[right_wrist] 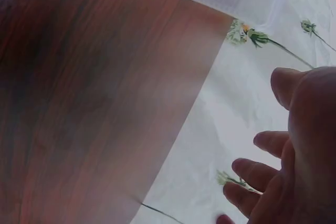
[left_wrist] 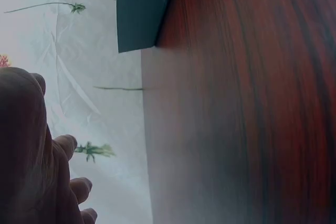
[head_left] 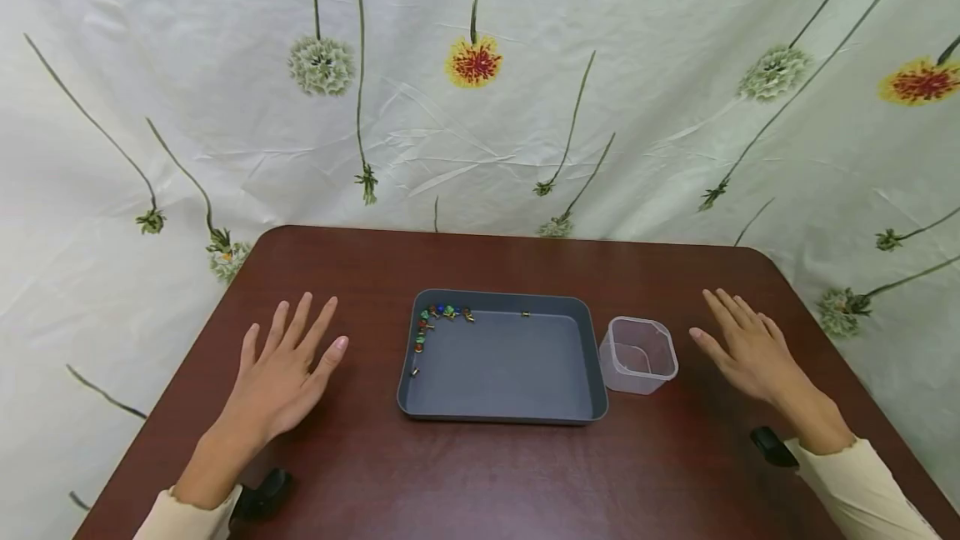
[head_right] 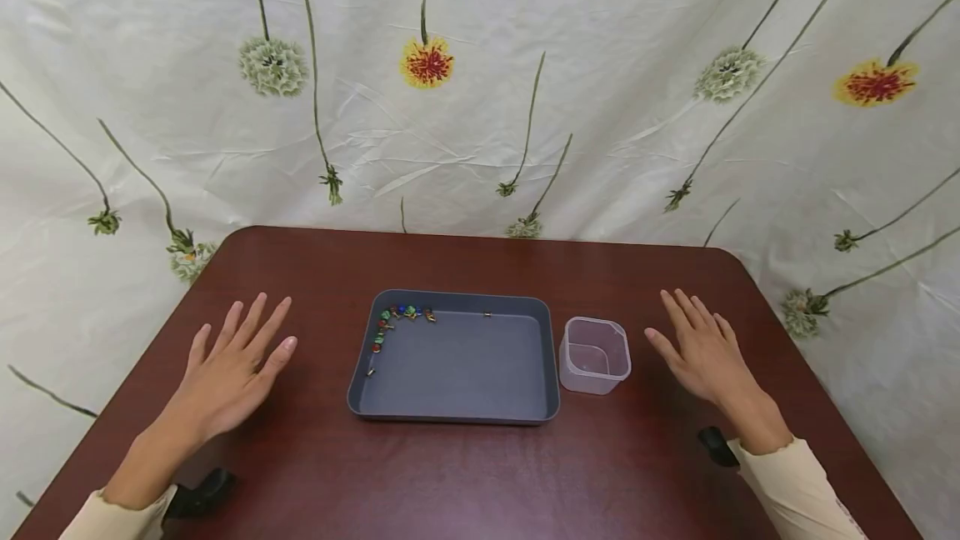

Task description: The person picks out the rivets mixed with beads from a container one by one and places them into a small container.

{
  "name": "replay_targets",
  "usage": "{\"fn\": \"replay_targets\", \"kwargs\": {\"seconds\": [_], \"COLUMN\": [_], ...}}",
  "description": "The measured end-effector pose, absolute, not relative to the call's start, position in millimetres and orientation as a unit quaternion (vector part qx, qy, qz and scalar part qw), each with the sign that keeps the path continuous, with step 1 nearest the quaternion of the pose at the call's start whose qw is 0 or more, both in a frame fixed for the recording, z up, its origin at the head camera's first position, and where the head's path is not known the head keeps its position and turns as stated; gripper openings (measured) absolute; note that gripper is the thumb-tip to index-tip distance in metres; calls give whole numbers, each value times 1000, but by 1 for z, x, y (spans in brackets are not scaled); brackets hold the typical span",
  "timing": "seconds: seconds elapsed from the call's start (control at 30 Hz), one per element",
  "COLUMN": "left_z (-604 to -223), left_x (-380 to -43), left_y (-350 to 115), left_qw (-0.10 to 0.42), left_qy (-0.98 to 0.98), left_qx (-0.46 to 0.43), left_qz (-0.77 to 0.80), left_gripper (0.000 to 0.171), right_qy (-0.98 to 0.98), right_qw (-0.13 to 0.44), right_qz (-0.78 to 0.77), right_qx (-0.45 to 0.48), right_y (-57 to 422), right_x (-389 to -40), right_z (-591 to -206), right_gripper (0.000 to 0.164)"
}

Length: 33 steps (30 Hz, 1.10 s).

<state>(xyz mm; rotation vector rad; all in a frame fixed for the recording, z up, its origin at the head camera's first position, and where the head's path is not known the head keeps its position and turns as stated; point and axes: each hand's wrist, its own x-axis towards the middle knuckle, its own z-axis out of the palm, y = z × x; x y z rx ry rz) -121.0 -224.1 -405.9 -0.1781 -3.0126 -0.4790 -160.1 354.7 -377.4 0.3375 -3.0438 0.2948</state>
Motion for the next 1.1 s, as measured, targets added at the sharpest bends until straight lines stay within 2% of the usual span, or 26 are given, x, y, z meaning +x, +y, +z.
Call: {"fn": "replay_targets", "kwargs": {"seconds": [0.43, 0.7, 1.1], "left_z": [-410, -414, -425], "left_x": [-121, -119, -113], "left_y": [-209, -197, -182], "left_qw": [27, -6, -24], "left_qy": [-980, -974, -956], "left_qx": [-82, -109, -138], "left_qz": [-178, -199, -256], "left_gripper": [62, 63, 60], "right_qy": [-981, -981, -977], "right_qw": [71, 67, 68], "right_qz": [102, 84, 80], "right_qx": [147, 160, 185], "right_y": [331, 316, 296], "right_x": [-167, -173, -176], "right_z": [-370, -366, -360], "right_gripper": [59, 56, 58]}}
